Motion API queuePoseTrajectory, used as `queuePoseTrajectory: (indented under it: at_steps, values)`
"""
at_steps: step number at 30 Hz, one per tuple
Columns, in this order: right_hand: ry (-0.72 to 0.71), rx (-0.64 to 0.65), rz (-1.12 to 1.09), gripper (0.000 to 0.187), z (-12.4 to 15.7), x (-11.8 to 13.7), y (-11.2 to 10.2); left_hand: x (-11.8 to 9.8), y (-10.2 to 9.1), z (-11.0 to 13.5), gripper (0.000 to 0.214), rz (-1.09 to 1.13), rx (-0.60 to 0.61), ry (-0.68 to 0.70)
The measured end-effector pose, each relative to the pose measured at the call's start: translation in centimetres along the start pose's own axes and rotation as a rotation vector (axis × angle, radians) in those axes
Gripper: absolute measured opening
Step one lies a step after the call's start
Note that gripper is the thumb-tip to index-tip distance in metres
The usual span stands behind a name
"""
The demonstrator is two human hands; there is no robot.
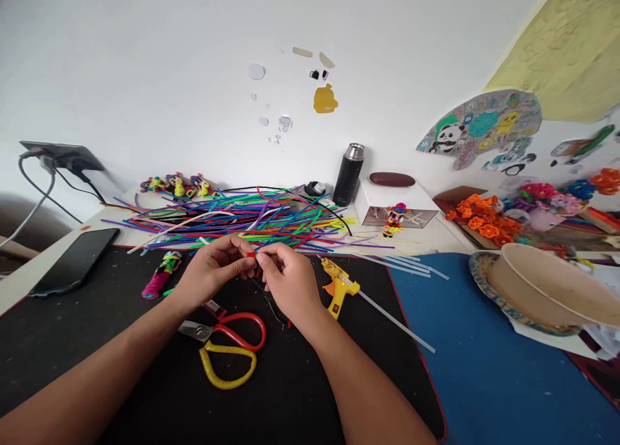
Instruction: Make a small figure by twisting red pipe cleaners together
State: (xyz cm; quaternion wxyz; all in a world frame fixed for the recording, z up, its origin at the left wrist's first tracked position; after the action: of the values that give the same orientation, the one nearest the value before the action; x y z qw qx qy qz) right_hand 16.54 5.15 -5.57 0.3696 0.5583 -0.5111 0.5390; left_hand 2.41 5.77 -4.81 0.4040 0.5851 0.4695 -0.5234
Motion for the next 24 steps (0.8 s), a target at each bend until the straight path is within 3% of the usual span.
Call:
queuePoseTrajectory:
  at_steps: [9, 24]
  values:
    - [0.011, -0.015, -0.012, 0.022, 0.0, 0.5, -0.3, 0.1, 0.3, -0.1, 0.031, 0.034, 0.052, 0.002]
    - [0.038, 0.046, -0.084, 0.022, 0.1, 0.3, 0.7, -0.7, -0.1, 0.1, 0.029, 0.057, -0.017, 0.022]
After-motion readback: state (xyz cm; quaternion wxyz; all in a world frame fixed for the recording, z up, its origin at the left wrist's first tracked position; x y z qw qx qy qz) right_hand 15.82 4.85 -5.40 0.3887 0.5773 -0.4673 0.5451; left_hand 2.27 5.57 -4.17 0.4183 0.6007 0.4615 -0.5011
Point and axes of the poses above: each hand's wrist, its own z-axis away from the middle knuckle, its own y-axis out of the palm, x = y × z, the point moved 10 cm from there along -z, towards the middle knuckle
